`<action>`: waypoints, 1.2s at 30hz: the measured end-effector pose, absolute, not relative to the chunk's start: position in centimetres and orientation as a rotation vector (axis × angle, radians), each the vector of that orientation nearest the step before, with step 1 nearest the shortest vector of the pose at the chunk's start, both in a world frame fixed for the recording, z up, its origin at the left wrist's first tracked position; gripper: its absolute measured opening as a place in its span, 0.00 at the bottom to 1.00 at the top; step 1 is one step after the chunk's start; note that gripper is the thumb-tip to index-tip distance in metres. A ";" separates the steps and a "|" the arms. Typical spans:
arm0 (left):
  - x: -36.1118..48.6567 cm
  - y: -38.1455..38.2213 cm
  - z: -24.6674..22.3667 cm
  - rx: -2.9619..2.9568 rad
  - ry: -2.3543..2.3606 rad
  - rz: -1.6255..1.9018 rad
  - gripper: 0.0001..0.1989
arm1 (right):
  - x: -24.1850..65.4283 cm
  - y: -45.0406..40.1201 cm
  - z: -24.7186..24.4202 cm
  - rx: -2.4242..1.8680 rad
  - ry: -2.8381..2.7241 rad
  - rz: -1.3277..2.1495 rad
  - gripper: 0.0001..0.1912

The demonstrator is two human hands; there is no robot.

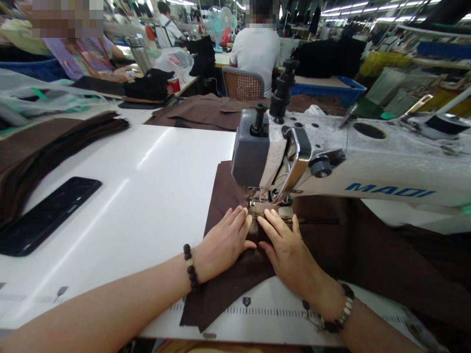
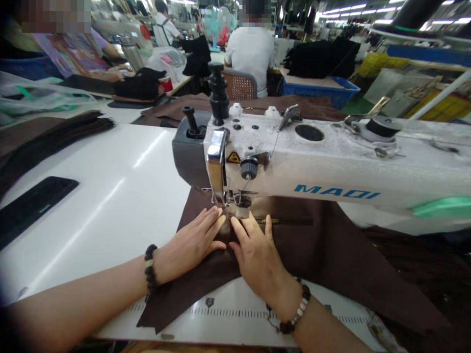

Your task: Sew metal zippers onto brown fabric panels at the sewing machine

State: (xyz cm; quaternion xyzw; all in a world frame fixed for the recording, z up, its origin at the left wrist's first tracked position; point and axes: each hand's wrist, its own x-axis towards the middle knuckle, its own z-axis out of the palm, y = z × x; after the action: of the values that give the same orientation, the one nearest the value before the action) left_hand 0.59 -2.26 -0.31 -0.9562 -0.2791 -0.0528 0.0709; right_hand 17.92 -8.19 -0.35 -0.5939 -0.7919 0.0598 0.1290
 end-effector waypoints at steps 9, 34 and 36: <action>0.8 -1.5 -0.5 -2.907 -0.909 -0.161 0.33 | 18.5 -7.7 -0.2 -1.704 -2.333 0.185 0.21; 0.8 0.3 0.4 -2.993 -0.791 -0.227 0.25 | 18.8 -6.6 0.4 -1.676 -2.340 0.239 0.21; 0.7 0.4 0.3 -3.004 -0.795 -0.218 0.23 | 18.7 -6.4 0.3 -1.672 -2.332 0.241 0.21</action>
State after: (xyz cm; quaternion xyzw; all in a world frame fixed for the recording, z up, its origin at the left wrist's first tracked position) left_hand 0.69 0.41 0.30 -0.9643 -0.2551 -0.0701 0.0133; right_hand 18.69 -6.38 0.35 -0.5757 -0.8029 0.0831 0.1304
